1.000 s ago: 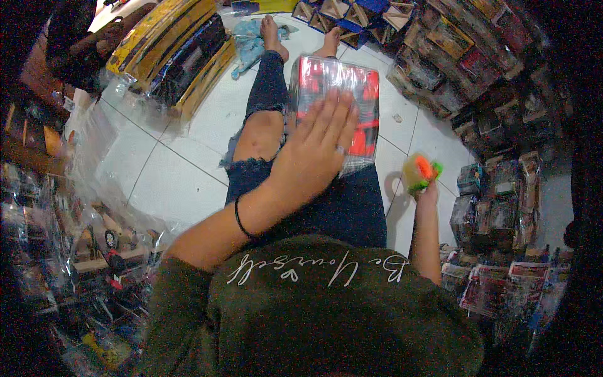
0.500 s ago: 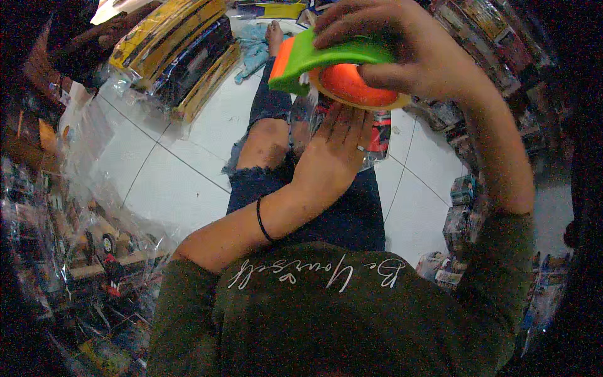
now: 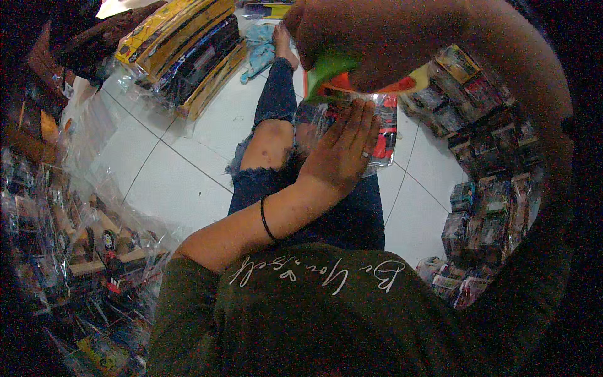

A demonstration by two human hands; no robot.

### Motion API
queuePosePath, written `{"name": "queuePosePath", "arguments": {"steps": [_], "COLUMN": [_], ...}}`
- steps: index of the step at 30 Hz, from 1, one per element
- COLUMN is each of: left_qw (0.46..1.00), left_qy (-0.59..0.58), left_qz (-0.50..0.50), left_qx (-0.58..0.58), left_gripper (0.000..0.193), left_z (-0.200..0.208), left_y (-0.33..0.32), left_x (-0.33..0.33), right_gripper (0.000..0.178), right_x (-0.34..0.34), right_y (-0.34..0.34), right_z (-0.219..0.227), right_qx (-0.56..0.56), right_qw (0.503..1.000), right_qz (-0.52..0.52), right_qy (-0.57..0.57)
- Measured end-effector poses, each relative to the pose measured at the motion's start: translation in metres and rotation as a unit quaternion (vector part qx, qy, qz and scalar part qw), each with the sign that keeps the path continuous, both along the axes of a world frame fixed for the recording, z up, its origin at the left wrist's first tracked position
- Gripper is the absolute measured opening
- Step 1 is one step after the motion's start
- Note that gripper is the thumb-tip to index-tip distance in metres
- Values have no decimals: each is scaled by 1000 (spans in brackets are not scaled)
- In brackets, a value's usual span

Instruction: The person sits on the floor and wraps wooden toy cars in clear plastic bags, then seals them with a tape dispenser. They handle multiple toy cars one at a time, placing each wrapped unit aside.

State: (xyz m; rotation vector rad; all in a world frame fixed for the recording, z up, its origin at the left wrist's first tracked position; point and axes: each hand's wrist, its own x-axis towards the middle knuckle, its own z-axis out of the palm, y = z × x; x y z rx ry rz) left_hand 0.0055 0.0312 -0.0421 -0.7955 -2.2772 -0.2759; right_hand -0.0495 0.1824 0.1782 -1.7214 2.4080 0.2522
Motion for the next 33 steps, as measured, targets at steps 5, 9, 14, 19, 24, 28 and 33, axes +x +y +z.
{"name": "queuePosePath", "arguments": {"steps": [5, 9, 14, 19, 24, 28, 33], "left_qw": [1000, 1000, 999, 998, 967, 982, 999], "left_qy": [2, 11, 36, 32, -14, -36, 2], "left_qz": [-8, -4, -12, -41, -129, -99, -6], "left_qx": [18, 12, 23, 42, 218, 159, -47], "left_gripper": [53, 52, 53, 48, 44, 45, 50], "left_z": [0, 3, 4, -7, -13, -6, 0], "left_y": [0, -4, -4, -3, 0, -4, -6], "left_x": [2, 5, 5, 7, 9, 11, 13], "right_gripper": [41, 43, 46, 44, 44, 46, 50], "right_x": [20, 5, -38, -27, -21, -11, -16], "right_y": [11, -12, -18, 11, 16, 6, -3], "right_z": [1, -1, -24, -88, -155, -136, -65], "right_qx": [-65, -174, -392, -541, -548, -657, -557], "right_qw": [996, 970, 762, 463, 370, 371, 757], "right_qz": [-57, -135, -342, -450, -184, -290, -189], "right_qy": [-5, -107, -385, -540, -728, -588, -286]}}
